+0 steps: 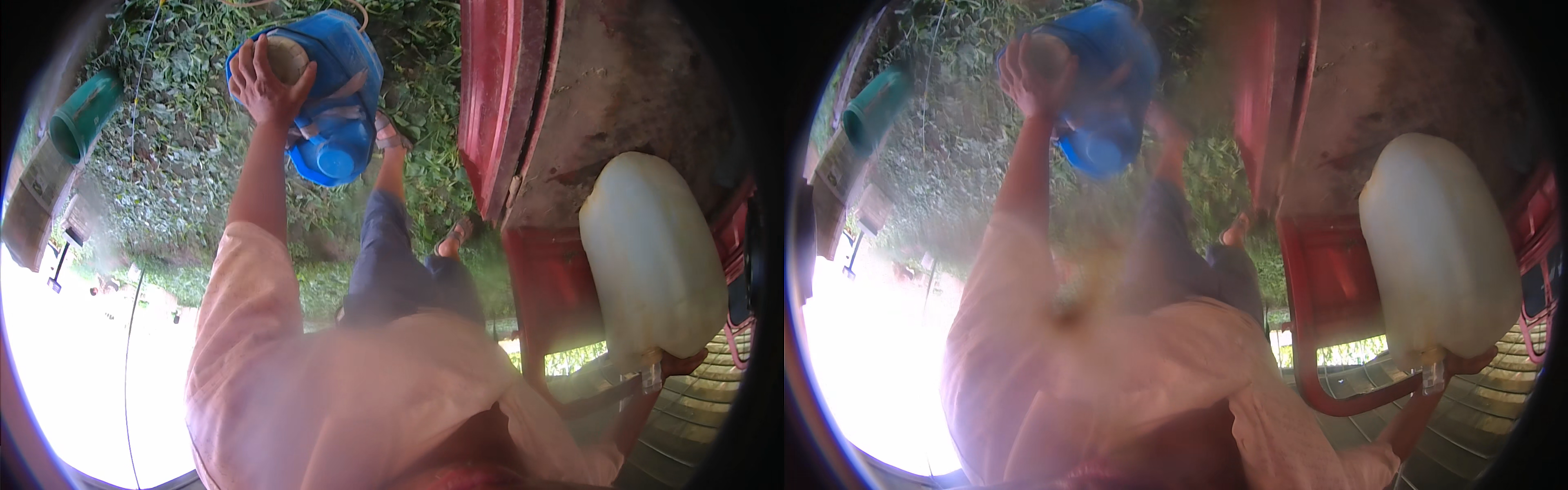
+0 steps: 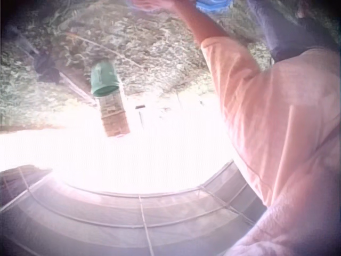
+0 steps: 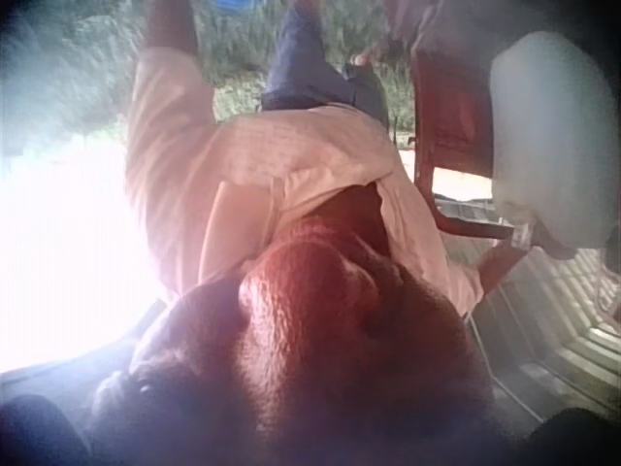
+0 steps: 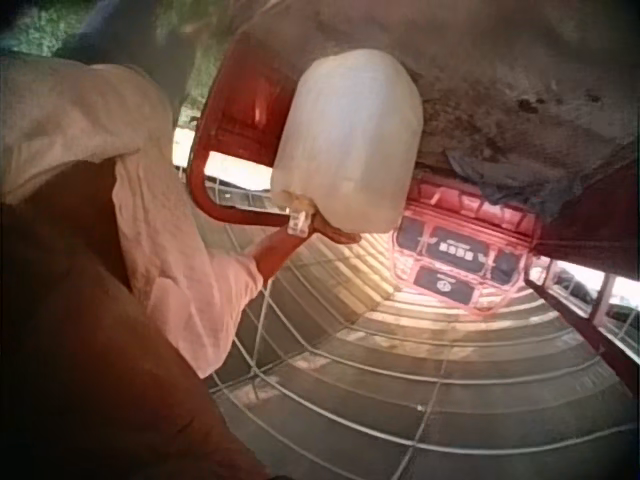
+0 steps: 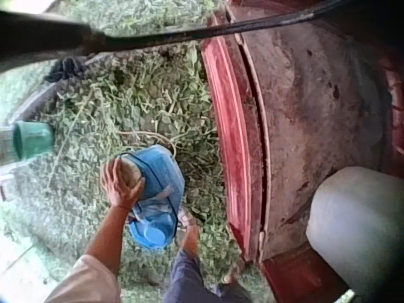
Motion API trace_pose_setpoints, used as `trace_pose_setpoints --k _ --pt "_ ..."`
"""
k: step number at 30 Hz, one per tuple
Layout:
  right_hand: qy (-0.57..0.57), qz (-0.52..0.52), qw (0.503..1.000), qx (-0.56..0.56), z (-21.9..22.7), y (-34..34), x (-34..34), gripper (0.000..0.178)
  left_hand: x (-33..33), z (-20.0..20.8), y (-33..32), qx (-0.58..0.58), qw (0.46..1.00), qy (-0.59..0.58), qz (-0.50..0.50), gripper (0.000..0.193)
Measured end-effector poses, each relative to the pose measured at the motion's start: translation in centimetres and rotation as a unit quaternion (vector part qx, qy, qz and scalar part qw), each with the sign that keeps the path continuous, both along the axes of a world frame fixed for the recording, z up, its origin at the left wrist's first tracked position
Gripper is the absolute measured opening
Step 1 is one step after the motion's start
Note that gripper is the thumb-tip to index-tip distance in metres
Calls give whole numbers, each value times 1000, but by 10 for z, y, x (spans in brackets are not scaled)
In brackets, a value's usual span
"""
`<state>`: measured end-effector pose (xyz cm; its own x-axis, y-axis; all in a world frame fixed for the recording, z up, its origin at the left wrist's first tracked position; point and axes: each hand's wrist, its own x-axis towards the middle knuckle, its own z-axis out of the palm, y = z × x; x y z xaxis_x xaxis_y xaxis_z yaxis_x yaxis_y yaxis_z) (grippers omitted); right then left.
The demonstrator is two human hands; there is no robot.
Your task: The person prepares a sprayer by pouring liquid from a large white jug into a blue tank, then closing both containers.
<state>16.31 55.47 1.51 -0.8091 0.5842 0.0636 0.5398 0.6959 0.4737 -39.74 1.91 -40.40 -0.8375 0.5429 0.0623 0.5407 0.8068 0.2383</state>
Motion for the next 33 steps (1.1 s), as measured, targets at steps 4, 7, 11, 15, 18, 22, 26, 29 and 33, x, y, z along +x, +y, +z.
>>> trace_pose_setpoints --k 4,7,11,15,18,22,26,29,33 --pt "83 -105 990 -37 0 7 13 38 10 -5 4 1 997 15 82 87" --pt "114 -131 984 -48 -9 -1 6 35 9 -8 12 6 992 17 121 88" --pt "-40 -56 997 22 2 10 19 34 13 0 12 11 991 10 129 88" --pt "-58 -6 997 55 1 21 28 38 12 -3 10 -5 991 12 131 90" --pt "-46 -27 998 45 -1 16 24 41 13 -3 8 -6 992 7 127 92" --pt "-16 31 998 43 -2 17 16 45 11 1 -1 -33 993 -9 117 100" --pt "-68 -23 994 81 -4 16 24 37 -2 11 -16 -51 998 -42 -2 106" --pt "-12 -37 998 41 -7 14 15 36 -27 11 -31 -37 981 -30 -186 105" --pt "13 -150 989 -6 -5 1 7 37 -24 -1 -15 -38 989 2 -144 91"
